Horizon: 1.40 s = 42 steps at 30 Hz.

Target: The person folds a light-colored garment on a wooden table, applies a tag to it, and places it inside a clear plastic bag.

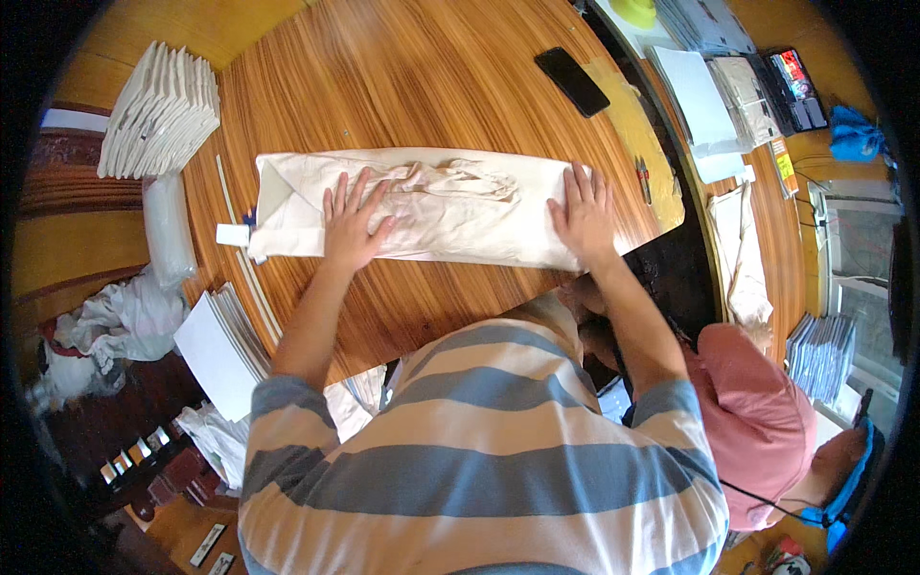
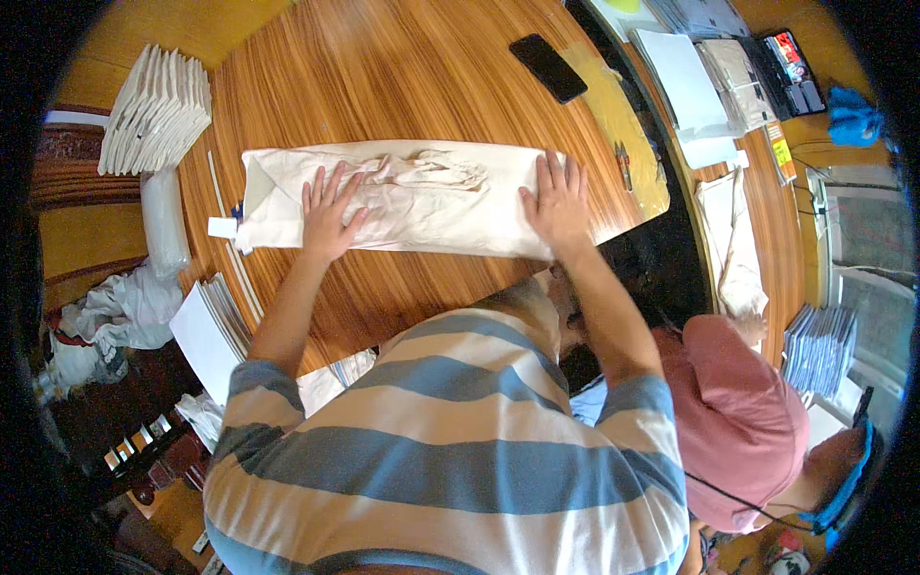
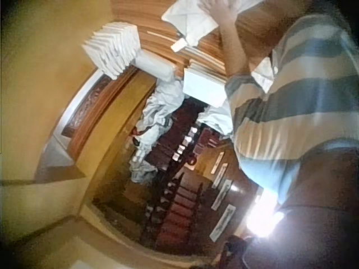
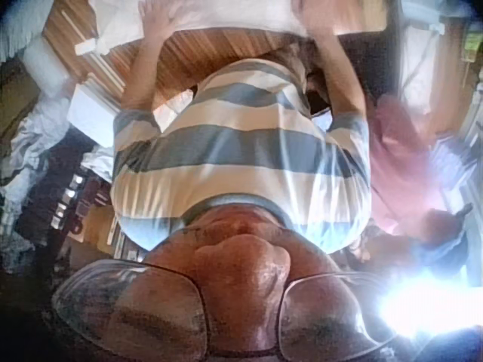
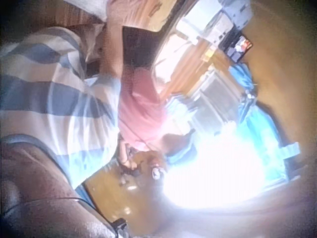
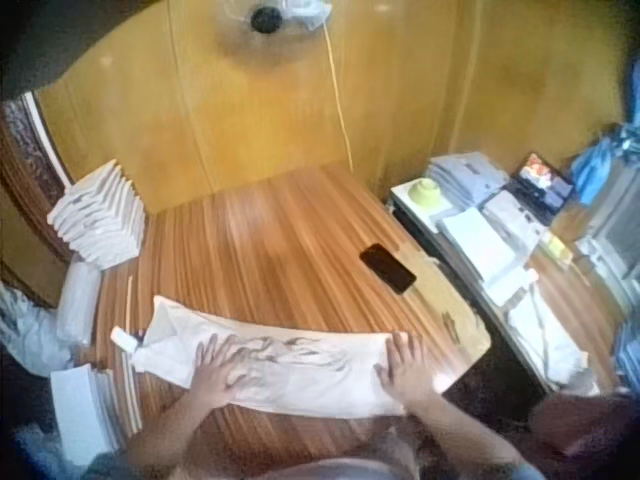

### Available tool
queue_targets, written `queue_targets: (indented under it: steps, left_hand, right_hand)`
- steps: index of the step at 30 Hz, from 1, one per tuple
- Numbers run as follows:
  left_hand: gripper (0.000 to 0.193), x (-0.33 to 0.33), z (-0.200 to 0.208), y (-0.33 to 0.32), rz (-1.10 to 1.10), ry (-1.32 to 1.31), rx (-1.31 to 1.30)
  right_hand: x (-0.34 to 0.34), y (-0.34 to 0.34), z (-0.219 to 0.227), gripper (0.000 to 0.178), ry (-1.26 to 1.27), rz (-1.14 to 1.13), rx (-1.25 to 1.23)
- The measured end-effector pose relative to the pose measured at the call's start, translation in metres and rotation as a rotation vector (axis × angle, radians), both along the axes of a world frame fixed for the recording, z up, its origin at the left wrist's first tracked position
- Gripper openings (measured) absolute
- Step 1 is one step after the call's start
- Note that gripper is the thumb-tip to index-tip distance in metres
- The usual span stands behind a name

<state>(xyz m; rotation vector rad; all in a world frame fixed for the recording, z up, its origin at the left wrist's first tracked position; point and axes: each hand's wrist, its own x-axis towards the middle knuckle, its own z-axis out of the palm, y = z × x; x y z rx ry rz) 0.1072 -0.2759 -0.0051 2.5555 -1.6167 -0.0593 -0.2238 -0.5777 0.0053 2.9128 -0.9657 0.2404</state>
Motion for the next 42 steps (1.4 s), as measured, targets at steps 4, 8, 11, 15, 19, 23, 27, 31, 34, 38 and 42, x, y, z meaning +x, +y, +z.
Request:
queue_targets:
  steps: [4, 8, 11, 15, 19, 23, 27, 31, 34, 38, 42]
  left_hand:
    - [0.075, 0.036, 0.011, -0.007, -0.115, 0.188, -0.112]
    - [0.075, 0.042, 0.004, -0.007, -0.061, 0.315, -0.395]
    - [0.075, 0.042, 0.001, -0.004, -0.067, 0.257, -0.353]
    - [0.073, 0.035, 0.003, -0.004, -0.017, 0.137, -0.159]
    - [0.074, 0.025, 0.012, -0.013, -0.002, 0.064, -0.069]
    - [0.078, 0.044, 0.016, -0.023, -0.022, 0.037, 0.019]
    - [0.080, 0.100, 0.023, -0.026, -0.067, -0.020, 0.175]
    - [0.078, 0.107, 0.043, -0.041, -0.043, -0.179, -0.018]
    - [0.070, 0.019, 0.008, -0.053, 0.061, -0.036, -0.400]
    - [0.127, -0.186, 0.027, -0.068, -0.228, 0.461, -0.133]
    - [0.087, -0.246, 0.021, -0.064, -0.192, 0.090, 0.054]
  right_hand:
    - [0.059, 0.036, 0.021, 0.040, -0.428, 0.033, 0.431]
    - [0.091, 0.028, 0.018, 0.028, -0.242, -0.025, 0.606]
    - [0.085, 0.011, 0.014, 0.024, -0.275, -0.026, 0.651]
    - [0.079, 0.001, 0.012, 0.020, -0.247, -0.018, 0.612]
    - [0.067, 0.013, 0.004, 0.047, -0.365, 0.219, 0.269]
    - [0.037, 0.012, -0.015, 0.078, -0.093, 0.166, 0.295]
    - [0.010, 0.014, 0.003, 0.074, 0.002, 0.155, 0.320]
    - [0.004, 0.029, 0.004, 0.068, -0.051, 0.190, 0.332]
    - [0.002, 0.017, 0.011, 0.057, -0.145, 0.228, 0.338]
    - [-0.010, -0.010, 0.010, 0.048, -0.276, 0.302, 0.331]
    - [0.000, -0.014, 0.040, 0.061, -0.160, 0.687, 0.523]
